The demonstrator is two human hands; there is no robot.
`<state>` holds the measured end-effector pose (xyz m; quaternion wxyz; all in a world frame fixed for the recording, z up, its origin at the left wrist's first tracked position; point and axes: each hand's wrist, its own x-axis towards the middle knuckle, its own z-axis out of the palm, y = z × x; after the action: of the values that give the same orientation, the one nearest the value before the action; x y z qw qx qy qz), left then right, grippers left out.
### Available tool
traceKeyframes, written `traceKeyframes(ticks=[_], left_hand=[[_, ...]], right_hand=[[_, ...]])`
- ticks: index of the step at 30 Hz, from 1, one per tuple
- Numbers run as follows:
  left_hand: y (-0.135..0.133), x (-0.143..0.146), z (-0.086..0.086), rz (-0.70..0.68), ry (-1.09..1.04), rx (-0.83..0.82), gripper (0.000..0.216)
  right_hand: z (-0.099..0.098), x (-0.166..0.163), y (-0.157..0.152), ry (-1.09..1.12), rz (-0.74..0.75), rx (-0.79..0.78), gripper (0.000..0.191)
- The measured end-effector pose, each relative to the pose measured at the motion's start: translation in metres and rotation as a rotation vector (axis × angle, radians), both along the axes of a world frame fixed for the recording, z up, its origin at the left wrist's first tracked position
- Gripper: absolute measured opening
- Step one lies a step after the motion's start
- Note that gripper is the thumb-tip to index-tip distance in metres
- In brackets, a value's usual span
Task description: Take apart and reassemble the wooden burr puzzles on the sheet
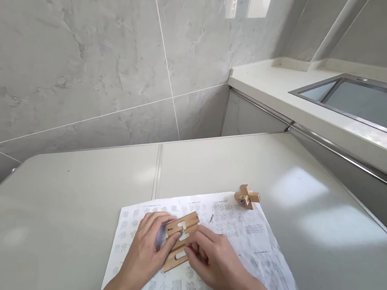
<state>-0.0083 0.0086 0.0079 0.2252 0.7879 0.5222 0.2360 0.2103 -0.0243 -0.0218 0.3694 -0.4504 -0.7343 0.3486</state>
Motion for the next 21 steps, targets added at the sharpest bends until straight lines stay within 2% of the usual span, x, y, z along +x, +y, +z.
traceKeyframes(ticks=[3,6,11,14,21], left_hand=[[0.006,0.002,0.0,0.005,0.017,0.008,0.015],[0.009,0.007,-0.003,0.001,0.036,0.015,0.016],[0.009,0.011,-0.008,0.01,0.025,0.026,0.024],[0.008,0.009,-0.007,0.022,-0.057,-0.023,0.03],[0.004,-0.002,-0.006,0.257,-0.414,-0.269,0.042]], right_hand=[[-0.005,-0.002,-0.003,-0.151,0.041,0.201,0.014],[-0.006,-0.002,-0.004,-0.223,0.084,0.293,0.017],[-0.003,-0.002,-0.003,-0.265,0.119,0.295,0.011],[-0.004,0.0,-0.004,-0.269,0.132,0.266,0.011],[-0.007,0.003,-0.002,-0.228,0.155,0.252,0.007]])
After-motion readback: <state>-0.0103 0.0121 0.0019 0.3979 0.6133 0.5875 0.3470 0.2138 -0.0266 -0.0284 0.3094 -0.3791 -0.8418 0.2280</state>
